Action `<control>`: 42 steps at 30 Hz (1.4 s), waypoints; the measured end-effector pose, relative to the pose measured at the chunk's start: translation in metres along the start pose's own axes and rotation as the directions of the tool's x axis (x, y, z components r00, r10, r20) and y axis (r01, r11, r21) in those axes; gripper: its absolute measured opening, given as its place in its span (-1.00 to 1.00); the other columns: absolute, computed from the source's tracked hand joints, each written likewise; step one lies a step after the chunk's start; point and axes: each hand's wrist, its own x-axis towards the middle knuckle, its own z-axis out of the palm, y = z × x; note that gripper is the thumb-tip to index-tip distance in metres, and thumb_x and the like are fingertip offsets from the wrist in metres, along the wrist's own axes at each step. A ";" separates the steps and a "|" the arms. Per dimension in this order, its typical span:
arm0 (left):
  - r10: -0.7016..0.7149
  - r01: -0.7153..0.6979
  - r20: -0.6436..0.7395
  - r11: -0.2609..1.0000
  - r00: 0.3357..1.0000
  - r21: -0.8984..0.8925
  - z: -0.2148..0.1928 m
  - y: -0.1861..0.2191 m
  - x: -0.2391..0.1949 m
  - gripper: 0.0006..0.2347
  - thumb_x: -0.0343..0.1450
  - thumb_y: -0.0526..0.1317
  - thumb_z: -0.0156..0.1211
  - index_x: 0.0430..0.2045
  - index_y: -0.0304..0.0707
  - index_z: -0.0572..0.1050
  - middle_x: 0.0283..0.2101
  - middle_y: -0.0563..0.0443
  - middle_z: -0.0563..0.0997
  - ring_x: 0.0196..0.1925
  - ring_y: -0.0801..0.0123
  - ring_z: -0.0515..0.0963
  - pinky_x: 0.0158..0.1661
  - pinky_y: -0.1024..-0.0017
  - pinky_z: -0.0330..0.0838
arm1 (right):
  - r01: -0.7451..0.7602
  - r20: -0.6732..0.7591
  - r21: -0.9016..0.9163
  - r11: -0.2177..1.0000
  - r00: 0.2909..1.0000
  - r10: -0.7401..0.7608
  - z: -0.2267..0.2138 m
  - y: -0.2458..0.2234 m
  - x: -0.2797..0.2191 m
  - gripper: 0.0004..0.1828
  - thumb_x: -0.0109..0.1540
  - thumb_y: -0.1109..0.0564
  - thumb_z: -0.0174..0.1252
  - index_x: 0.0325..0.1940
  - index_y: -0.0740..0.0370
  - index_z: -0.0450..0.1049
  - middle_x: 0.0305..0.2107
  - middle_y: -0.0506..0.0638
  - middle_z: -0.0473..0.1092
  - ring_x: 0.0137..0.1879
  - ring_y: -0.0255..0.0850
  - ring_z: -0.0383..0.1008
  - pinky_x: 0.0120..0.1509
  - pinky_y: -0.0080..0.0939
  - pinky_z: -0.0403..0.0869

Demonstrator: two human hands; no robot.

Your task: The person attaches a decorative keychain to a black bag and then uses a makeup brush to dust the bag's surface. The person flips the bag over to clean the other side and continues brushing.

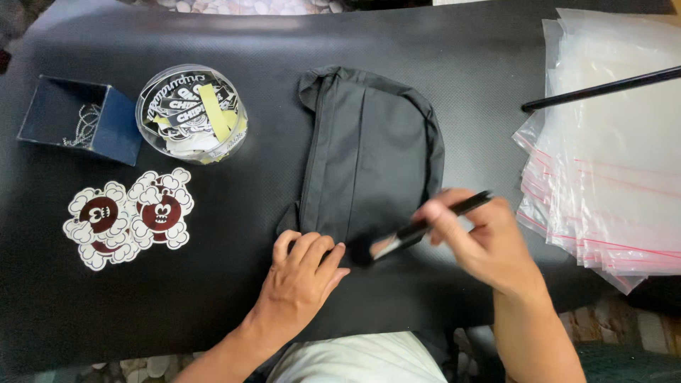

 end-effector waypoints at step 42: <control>-0.279 0.226 -0.130 0.919 0.951 -0.322 0.001 -0.023 -0.018 -0.42 0.31 -0.07 0.51 0.14 -0.41 0.41 0.14 -0.19 0.43 0.12 -0.01 0.50 0.22 0.08 0.42 | 0.340 0.162 -0.551 0.762 0.939 -0.302 0.021 0.085 -0.039 -0.23 0.16 0.10 0.24 0.48 0.02 0.24 0.47 0.15 0.11 0.64 0.13 0.03 0.61 0.29 0.06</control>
